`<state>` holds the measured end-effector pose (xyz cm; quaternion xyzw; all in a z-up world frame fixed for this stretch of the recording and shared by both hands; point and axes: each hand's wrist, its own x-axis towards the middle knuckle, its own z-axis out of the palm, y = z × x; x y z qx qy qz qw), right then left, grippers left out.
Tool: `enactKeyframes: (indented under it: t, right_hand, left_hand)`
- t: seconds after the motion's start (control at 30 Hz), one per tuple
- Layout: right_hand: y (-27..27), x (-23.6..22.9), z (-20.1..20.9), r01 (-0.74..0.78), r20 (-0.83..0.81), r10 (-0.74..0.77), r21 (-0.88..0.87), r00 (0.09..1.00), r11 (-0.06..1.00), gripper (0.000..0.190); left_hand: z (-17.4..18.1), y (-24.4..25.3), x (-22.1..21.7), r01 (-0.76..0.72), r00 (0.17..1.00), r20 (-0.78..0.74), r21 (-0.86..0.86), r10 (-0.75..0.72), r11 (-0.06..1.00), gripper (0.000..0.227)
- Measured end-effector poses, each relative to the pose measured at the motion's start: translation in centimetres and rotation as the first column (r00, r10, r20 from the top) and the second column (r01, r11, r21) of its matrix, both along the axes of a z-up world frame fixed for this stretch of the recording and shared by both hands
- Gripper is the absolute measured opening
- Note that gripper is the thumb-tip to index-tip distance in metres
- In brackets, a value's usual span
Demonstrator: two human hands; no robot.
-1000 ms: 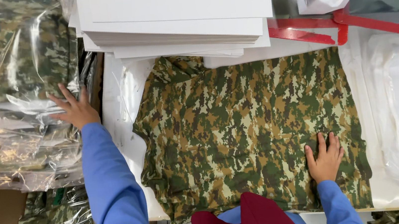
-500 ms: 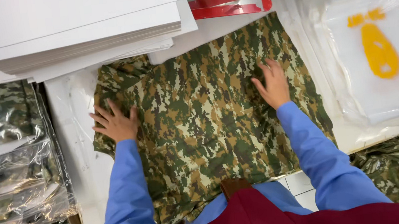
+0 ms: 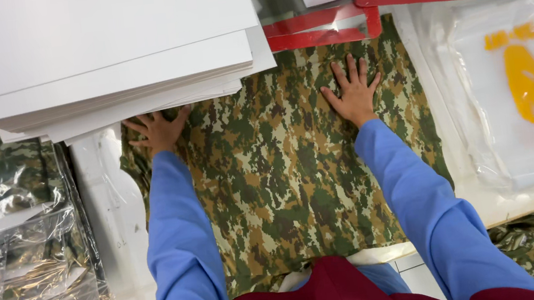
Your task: The person folds camouflage-patterned garments over a white cardboard insert and places them into clear plastic bags.
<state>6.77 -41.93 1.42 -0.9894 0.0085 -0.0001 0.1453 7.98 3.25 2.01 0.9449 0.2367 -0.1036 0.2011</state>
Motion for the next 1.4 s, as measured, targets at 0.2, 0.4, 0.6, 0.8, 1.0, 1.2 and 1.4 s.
enactKeyframes:
  t: [0.2, 0.4, 0.6, 0.8, 1.0, 1.2, 1.4]
  right_hand:
    - [-0.4, 0.8, 3.0, -0.058, -0.201, 0.079, 0.109, 0.976, 0.992, 0.094]
    - [-4.6, -11.3, -0.2, -0.055, 0.078, 0.059, -0.056, 0.995, 0.997, 0.084]
    - [-11.6, -31.1, -3.0, 0.127, -0.013, -0.130, -0.112, 0.991, 0.986, 0.092]
    - [-12.1, -33.9, -2.5, 0.183, 0.027, -0.181, -0.076, 0.983, 0.980, 0.085]
    - [-11.9, -35.3, -2.1, 0.186, 0.068, -0.181, -0.065, 0.981, 0.981, 0.090]
    - [-11.5, -36.8, -2.6, 0.195, 0.107, -0.188, -0.063, 0.976, 0.979, 0.095]
    - [-11.5, -38.2, -2.5, 0.278, -0.072, -0.276, 0.021, 0.958, 0.960, 0.099]
  left_hand:
    - [0.0, 1.0, -0.7, 0.062, 0.977, 0.204, -0.010, -0.059, 0.998, 0.106]
    - [-2.5, -4.6, -21.7, 0.064, 0.953, 0.280, 0.195, -0.118, 0.979, 0.095]
    - [-5.5, -2.4, -40.4, -0.045, 0.983, 0.183, 0.276, -0.007, 0.960, 0.111]
    - [-1.3, 2.1, -33.4, -0.159, 0.930, 0.368, 0.335, 0.026, 0.929, 0.091]
    - [0.5, 6.1, -28.4, 0.175, 0.974, 0.105, 0.224, -0.202, 0.959, 0.128]
    - [1.8, 4.8, -29.0, 0.040, 0.992, 0.108, 0.183, -0.061, 0.982, 0.134]
    - [-3.0, -2.2, -39.5, 0.268, 0.963, -0.085, 0.187, -0.256, 0.945, 0.122]
